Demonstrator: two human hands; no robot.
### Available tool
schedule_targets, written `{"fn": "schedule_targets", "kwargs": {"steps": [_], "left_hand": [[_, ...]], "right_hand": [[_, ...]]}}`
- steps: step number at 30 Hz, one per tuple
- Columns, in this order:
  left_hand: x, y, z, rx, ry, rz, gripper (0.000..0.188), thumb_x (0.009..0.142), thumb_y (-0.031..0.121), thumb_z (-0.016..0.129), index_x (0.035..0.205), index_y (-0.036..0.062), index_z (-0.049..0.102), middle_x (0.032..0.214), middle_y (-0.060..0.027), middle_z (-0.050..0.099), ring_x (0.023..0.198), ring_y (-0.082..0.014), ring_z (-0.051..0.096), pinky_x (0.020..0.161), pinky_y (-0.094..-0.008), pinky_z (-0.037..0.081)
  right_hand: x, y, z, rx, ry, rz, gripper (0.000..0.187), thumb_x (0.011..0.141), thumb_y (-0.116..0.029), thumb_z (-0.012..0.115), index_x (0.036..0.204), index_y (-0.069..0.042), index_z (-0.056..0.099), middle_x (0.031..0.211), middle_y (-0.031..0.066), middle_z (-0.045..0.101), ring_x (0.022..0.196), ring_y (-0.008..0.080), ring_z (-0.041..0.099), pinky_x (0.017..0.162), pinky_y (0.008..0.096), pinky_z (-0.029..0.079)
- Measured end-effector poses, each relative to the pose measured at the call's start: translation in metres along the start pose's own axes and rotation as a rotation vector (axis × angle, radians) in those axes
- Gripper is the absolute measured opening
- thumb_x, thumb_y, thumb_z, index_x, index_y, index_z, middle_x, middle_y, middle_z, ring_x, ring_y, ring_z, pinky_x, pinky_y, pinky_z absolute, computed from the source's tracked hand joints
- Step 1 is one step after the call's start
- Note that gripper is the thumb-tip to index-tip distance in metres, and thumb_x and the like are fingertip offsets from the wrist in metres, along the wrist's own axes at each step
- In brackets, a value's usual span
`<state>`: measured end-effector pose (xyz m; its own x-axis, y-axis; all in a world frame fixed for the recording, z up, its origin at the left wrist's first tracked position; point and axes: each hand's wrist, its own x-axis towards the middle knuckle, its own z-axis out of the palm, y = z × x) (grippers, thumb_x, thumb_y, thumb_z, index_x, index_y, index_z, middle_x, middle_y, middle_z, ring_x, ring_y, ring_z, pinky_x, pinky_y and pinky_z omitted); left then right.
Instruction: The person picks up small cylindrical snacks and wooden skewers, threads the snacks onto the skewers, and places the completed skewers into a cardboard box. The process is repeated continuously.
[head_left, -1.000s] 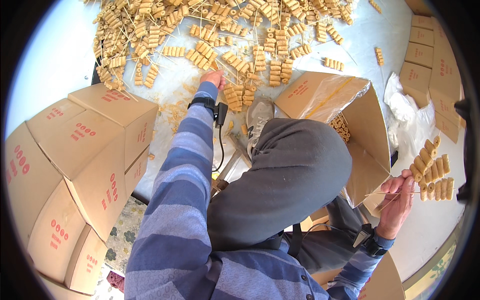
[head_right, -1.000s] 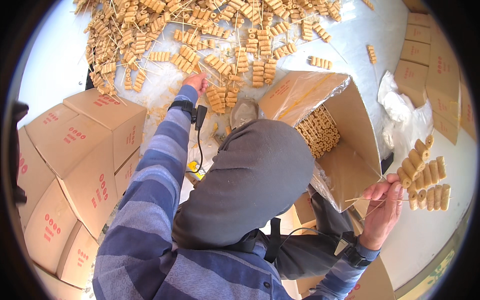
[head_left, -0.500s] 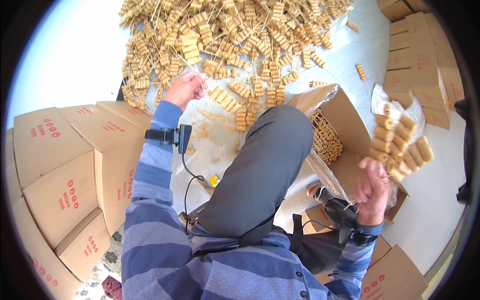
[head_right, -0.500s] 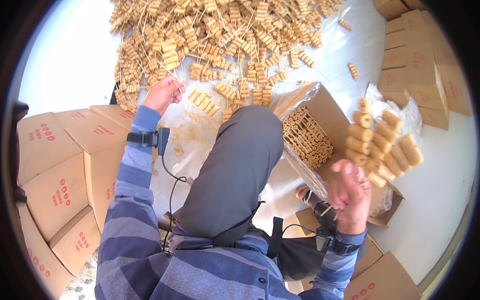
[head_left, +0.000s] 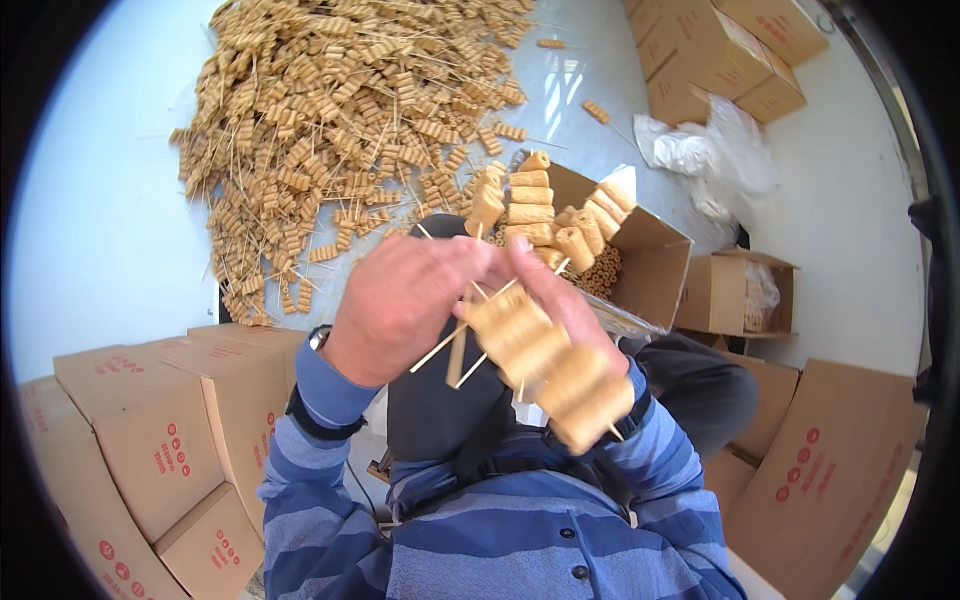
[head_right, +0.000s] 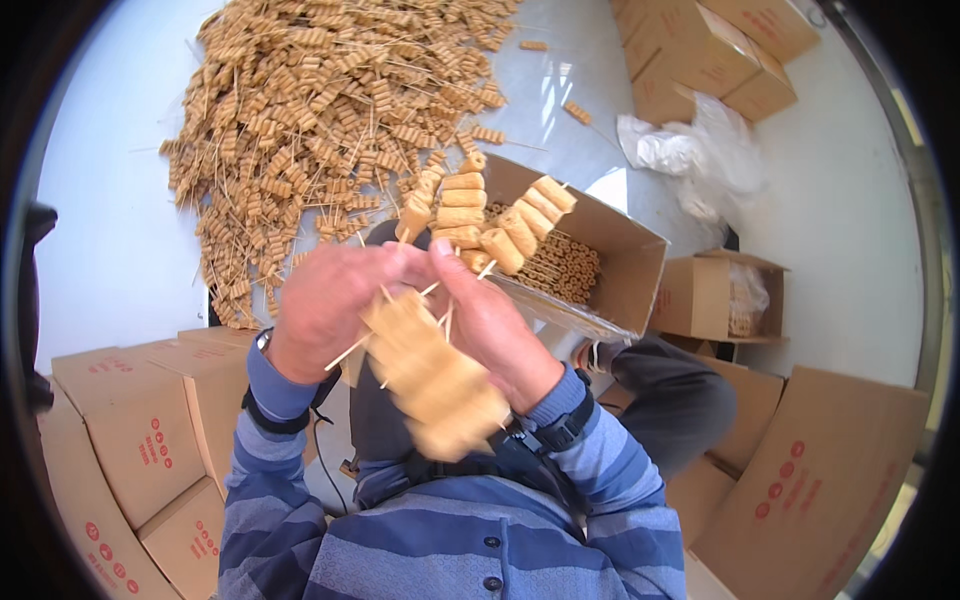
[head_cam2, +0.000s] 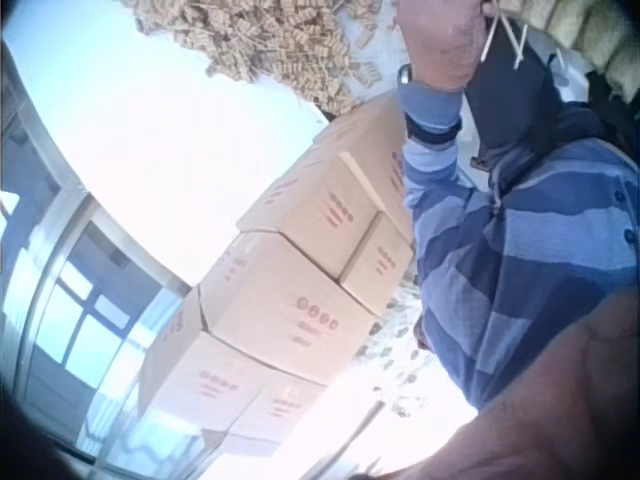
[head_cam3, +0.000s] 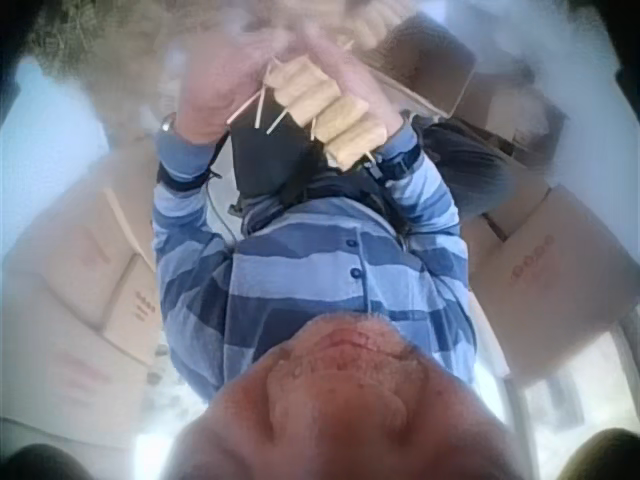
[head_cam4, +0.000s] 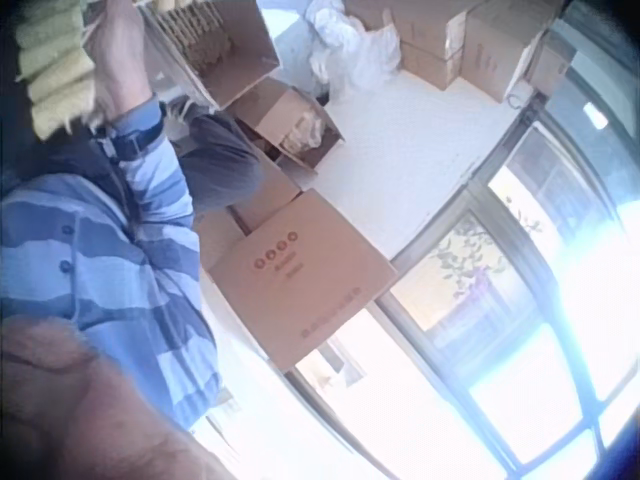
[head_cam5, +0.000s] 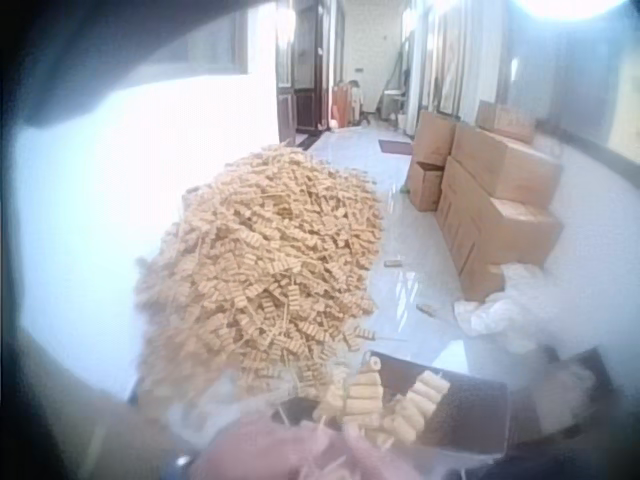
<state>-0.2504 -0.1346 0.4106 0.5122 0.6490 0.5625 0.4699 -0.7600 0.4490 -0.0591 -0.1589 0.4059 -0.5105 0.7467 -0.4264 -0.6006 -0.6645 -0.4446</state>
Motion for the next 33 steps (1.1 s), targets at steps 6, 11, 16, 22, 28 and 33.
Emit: {"fn": "schedule_targets", "kwargs": {"steps": [6,11,16,22,28,33], "left_hand": [[-0.004,0.029,0.014,0.058,-0.236,0.109,0.032,0.081,0.007,0.067,0.112,0.0015,0.067,0.099,-0.0076,0.063,0.084,-0.0210,0.063,0.069,-0.0345,0.048],[-0.005,0.040,0.020,-0.143,-0.167,-0.077,0.027,0.096,0.004,0.059,0.123,0.0032,0.059,0.097,-0.0116,0.069,0.072,-0.0228,0.061,0.066,-0.0321,0.049],[-0.007,0.051,0.033,-1.022,-0.145,-0.958,0.011,0.102,0.013,0.058,0.100,0.0029,0.061,0.093,-0.0063,0.069,0.078,-0.0061,0.057,0.070,-0.0223,0.047],[-0.017,0.063,0.091,-1.171,0.052,-0.860,0.003,0.098,0.009,0.064,0.100,0.0069,0.063,0.110,-0.0014,0.058,0.089,-0.0106,0.056,0.087,-0.0274,0.046],[-0.017,0.078,0.114,-1.342,0.124,-1.057,0.010,0.097,0.013,0.067,0.096,0.0031,0.064,0.113,-0.0006,0.047,0.097,-0.0109,0.057,0.084,-0.0287,0.051],[-0.014,0.080,0.115,-1.429,0.052,-1.246,0.015,0.097,0.015,0.068,0.102,0.0023,0.063,0.118,-0.0025,0.049,0.094,-0.0116,0.060,0.071,-0.0290,0.055]], "right_hand": [[-0.012,0.000,-0.025,-0.243,-0.013,-0.114,0.045,0.108,-0.034,0.044,0.137,0.000,0.052,0.127,0.0096,0.062,0.117,0.0183,0.060,0.102,0.0324,0.047],[-0.029,-0.013,-0.053,0.001,-0.005,-0.288,0.025,0.107,-0.027,0.047,0.115,-0.005,0.052,0.108,0.0146,0.070,0.108,0.0277,0.068,0.099,0.0387,0.050],[-0.048,-0.026,-0.070,-0.329,0.234,-0.365,0.025,0.109,-0.026,0.041,0.115,-0.004,0.053,0.113,0.0164,0.069,0.103,0.0259,0.069,0.092,0.0377,0.055],[-0.063,0.000,-0.075,-0.398,0.203,-0.144,0.030,0.108,-0.032,0.043,0.115,-0.005,0.054,0.105,0.0080,0.067,0.098,0.0195,0.068,0.086,0.0353,0.056],[-0.063,0.012,-0.080,-0.539,0.298,-0.216,0.033,0.109,-0.033,0.042,0.116,-0.004,0.055,0.101,0.0051,0.064,0.086,0.0144,0.067,0.076,0.0285,0.055],[-0.068,0.021,-0.078,-0.247,0.289,-0.176,0.030,0.109,-0.031,0.043,0.115,-0.004,0.054,0.083,0.0015,0.057,0.066,0.0108,0.058,0.060,0.0241,0.049]]}}
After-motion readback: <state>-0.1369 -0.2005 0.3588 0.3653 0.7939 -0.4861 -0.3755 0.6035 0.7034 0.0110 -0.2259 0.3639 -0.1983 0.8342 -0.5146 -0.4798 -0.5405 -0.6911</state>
